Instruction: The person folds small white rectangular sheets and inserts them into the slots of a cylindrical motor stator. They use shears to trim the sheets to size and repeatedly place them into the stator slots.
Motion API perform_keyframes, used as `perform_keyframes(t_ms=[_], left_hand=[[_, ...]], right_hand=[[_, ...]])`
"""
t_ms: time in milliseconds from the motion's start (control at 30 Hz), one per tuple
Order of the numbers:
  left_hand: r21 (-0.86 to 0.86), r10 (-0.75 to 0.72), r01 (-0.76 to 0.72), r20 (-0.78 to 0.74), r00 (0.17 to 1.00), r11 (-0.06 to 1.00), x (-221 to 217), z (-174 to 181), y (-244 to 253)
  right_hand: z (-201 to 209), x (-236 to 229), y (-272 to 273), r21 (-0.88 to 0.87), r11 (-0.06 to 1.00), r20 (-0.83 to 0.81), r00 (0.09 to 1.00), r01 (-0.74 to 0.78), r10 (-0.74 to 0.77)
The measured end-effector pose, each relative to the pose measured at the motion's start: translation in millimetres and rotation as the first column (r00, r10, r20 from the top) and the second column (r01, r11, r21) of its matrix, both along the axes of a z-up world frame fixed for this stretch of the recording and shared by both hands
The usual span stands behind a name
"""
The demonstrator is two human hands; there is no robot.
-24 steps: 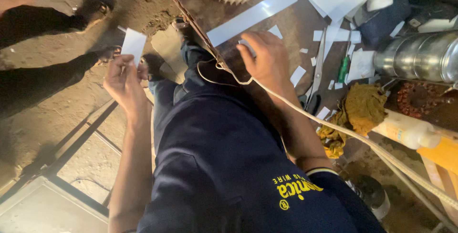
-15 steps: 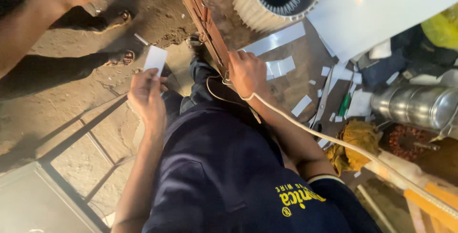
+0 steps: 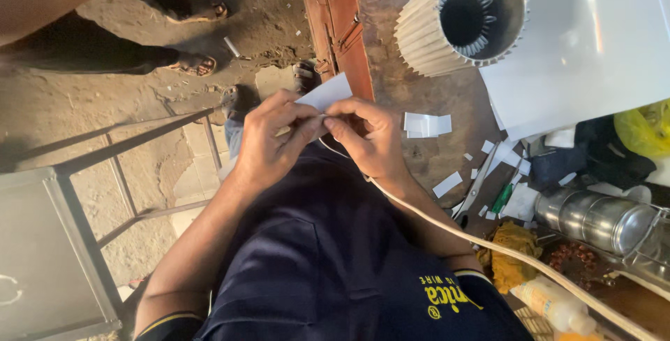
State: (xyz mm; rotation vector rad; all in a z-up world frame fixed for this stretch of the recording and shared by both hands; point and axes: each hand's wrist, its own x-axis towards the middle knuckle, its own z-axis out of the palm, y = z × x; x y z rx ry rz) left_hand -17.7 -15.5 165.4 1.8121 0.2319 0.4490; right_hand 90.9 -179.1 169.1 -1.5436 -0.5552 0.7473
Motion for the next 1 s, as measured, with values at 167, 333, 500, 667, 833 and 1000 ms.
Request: perform_keyframes(t_ms=[167, 333, 500, 667, 833, 1000], left_hand=[[0.007, -0.045, 0.045, 0.02, 0.999, 0.999, -11, 5, -4], [0.161, -0.058, 0.041, 0.102, 0.993, 0.986, -12, 14, -6], [0.233, -0.05, 0.013, 0.152, 0.987, 0.972, -16, 24, -8], [0.225, -0.062, 0.019, 0.187, 0.98, 0.974, -21, 32, -13], [0.225, -0.096, 0.044, 0.227, 0.969, 0.973, -24, 36, -15], [0.244, -0.109, 0.048, 0.242, 0.964, 0.969, -26, 36, -17]], right_hand=[[-5, 5, -13, 0.022, 0.999, -0.291, 0.956, -0.028, 0.033], [-10, 3, -13, 0.207, 0.978, -0.41, 0.911, 0.035, 0.054], [-4, -4, -25, 0.172, 0.985, -0.188, 0.981, -0.012, 0.044], [7, -12, -33, 0.137, 0.991, -0.088, 0.996, 0.003, 0.01], [17, -16, -33, 0.151, 0.988, 0.031, 0.999, -0.036, 0.031], [21, -13, -29, 0.155, 0.982, 0.264, 0.962, -0.107, 0.063]])
